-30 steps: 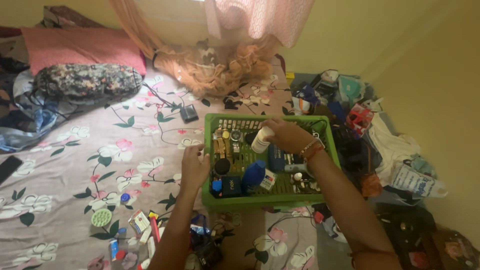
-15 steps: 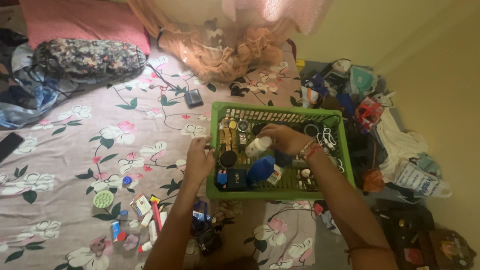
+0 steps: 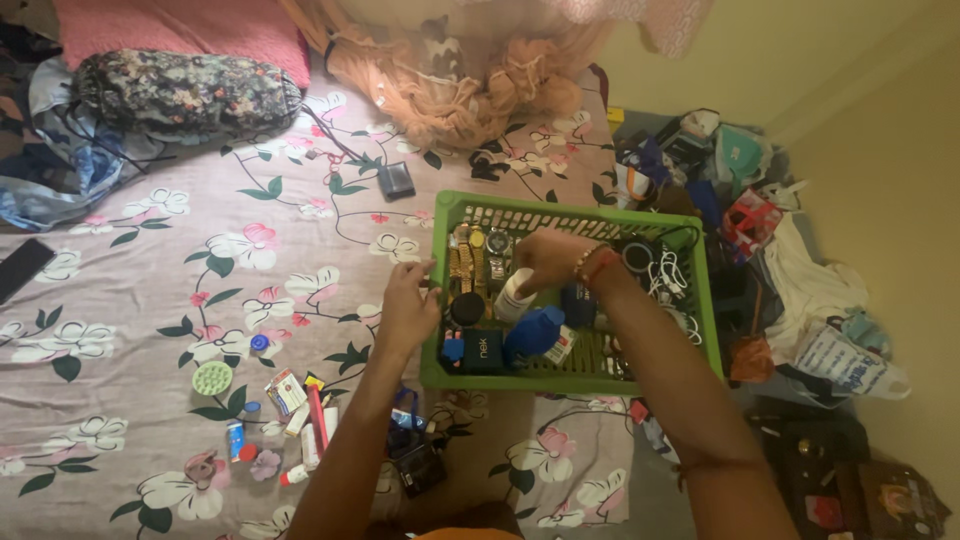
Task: The person organizes various small items from a bed into a green plastic basket. They pick up bottles, tubes, a green silicone mat, and other miscellaneous objects one by one and place them into the basket.
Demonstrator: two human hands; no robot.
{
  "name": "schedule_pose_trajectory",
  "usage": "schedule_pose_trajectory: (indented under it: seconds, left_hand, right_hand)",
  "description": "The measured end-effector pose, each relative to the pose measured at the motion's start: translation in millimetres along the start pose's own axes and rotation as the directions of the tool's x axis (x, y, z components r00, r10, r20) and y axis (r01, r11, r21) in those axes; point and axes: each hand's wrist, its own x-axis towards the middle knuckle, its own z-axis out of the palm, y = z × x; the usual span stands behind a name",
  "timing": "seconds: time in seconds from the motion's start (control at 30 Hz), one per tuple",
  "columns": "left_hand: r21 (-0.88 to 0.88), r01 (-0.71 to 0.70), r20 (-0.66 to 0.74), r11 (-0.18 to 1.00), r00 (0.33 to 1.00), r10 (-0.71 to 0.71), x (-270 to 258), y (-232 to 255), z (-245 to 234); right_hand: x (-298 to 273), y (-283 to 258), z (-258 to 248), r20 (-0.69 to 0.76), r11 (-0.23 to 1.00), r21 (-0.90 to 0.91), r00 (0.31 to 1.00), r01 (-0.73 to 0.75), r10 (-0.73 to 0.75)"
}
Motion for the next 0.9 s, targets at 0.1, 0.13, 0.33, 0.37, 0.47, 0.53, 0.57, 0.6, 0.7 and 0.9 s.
schedule_pose_trajectory:
  seconds: [0.1, 0.13, 0.33, 0.37, 0.47, 0.53, 0.57, 0.6, 0.7, 0.9]
  left_hand:
    - [-0.008, -0.013, -0.011, 1.000, 1.000, 0.013, 0.2, 1.1, -2.1]
    - [-0.009, -0.024, -0.012, 1.000, 1.000, 0.024, -0.9, 2.1, -2.4]
    - [-0.014, 0.010, -0.002, 1.000, 1.000, -0.010, -0.3, 8.0, -3.1]
    - [-0.013, 0.003, -0.007, 1.000, 1.000, -0.003, -0.6, 8.8, -3.2]
    - [0.015, 0.009, 0.024, 1.000, 1.000, -0.009, -0.1, 11.0, -4.9]
    - [0.009, 0.011, 0.032, 1.000, 0.999, -0.012, -0.6, 10.5, -6.1]
    - [0.005, 0.011, 0.038, 1.000, 0.999, -0.011, -1.2, 9.6, -6.3]
    - [0.028, -0.008, 0.034, 1.000, 0.999, 0.007, -0.9, 8.8, -6.7]
    - [0.070, -0.045, 0.025, 0.997, 0.999, 0.043, 2.0, 7.4, -5.3]
    - [0.029, -0.033, 0.028, 0.999, 0.999, 0.032, -0.6, 7.3, -7.4]
  right_hand:
    - [17.9, 6.2, 8.7, 0.047, 1.000, -0.013, 0.999, 0.002, -0.002]
    - [21.6, 7.1, 11.3, 0.067, 0.999, -0.046, 0.998, 0.017, -0.014]
    - [18.6, -2.0, 8.5, 0.137, 1.000, -0.020, 0.990, -0.003, 0.006]
    - [16.9, -6.6, 7.5, 0.147, 1.000, -0.024, 0.989, -0.013, 0.016]
    - [16.5, -17.8, 3.6, 0.223, 0.987, -0.160, 0.973, -0.030, 0.065]
    - [16.5, -18.1, 1.1, 0.208, 0.997, -0.071, 0.977, -0.030, 0.045]
    - [15.4, -16.9, 0.0, 0.199, 0.999, -0.027, 0.979, -0.032, 0.036]
    - [13.4, -15.7, -1.5, 0.196, 0.999, -0.008, 0.980, -0.032, 0.033]
    - [6.9, -14.3, -5.7, 0.195, 0.998, 0.033, 0.980, -0.052, 0.045]
    - [-11.9, -8.1, -6.4, 0.089, 0.969, 0.239, 0.995, -0.065, 0.044]
